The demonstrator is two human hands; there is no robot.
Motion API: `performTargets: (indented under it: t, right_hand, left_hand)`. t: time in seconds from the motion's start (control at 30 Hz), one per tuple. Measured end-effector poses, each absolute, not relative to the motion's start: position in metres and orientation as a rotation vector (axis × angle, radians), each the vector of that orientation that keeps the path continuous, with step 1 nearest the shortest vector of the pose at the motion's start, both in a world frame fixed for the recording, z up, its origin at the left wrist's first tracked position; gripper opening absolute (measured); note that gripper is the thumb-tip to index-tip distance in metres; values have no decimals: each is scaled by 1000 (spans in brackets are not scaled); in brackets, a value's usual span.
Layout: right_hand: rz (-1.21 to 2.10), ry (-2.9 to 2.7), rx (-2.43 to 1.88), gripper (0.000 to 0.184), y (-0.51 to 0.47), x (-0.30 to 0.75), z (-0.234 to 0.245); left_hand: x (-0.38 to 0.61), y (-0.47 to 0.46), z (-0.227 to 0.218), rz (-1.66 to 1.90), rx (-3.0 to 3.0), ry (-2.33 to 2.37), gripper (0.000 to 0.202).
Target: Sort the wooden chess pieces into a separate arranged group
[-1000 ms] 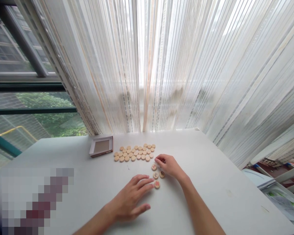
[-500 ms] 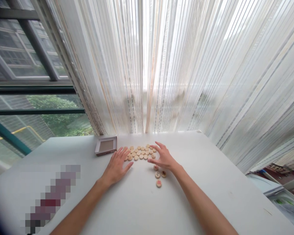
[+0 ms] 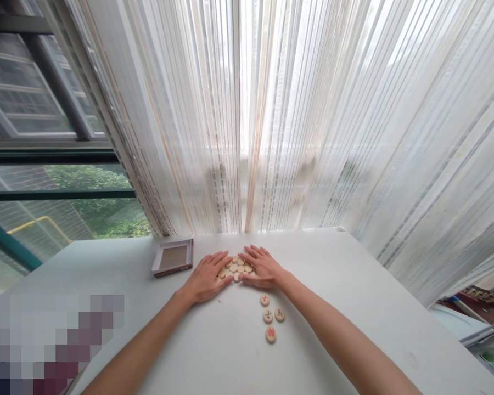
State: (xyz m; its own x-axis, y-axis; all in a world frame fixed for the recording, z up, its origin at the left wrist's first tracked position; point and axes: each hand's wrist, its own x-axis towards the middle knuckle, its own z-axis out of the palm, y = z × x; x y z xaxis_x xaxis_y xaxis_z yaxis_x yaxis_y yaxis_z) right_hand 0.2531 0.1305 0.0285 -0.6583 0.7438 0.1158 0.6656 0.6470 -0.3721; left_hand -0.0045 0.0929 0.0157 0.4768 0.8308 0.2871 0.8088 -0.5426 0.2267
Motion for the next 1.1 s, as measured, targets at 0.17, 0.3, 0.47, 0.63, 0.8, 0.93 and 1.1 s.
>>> performTargets:
  t: [0.17, 0.3, 0.47, 0.63, 0.8, 0.93, 1.1]
  right_hand:
    - [399, -2585, -1143, 73, 139, 253, 28]
    - [377, -2537, -1167, 67, 146, 249, 24]
    - [378, -2442, -1193, 64, 148, 248, 20]
    - [386, -2312, -1230, 55, 138, 268, 19]
    - [343, -2221, -1294, 49, 119, 304, 17]
    - [296, -2243, -1280, 44, 105, 315, 15]
    - [235, -2302, -1270, 44, 109, 311, 12]
  left_hand:
    - [4, 109, 17, 602, 2656, 1456, 57]
    - [7, 116, 18, 614, 2659, 1451, 56]
    - [7, 112, 19, 640, 2657, 1458, 51]
    - [6, 91, 29, 662, 2694, 1404, 49]
    - [14, 68, 39, 691, 2776, 1238, 44]
    - [32, 76, 35, 595, 2774, 1205, 56]
    - [49, 107, 25, 588, 2736, 1276, 61]
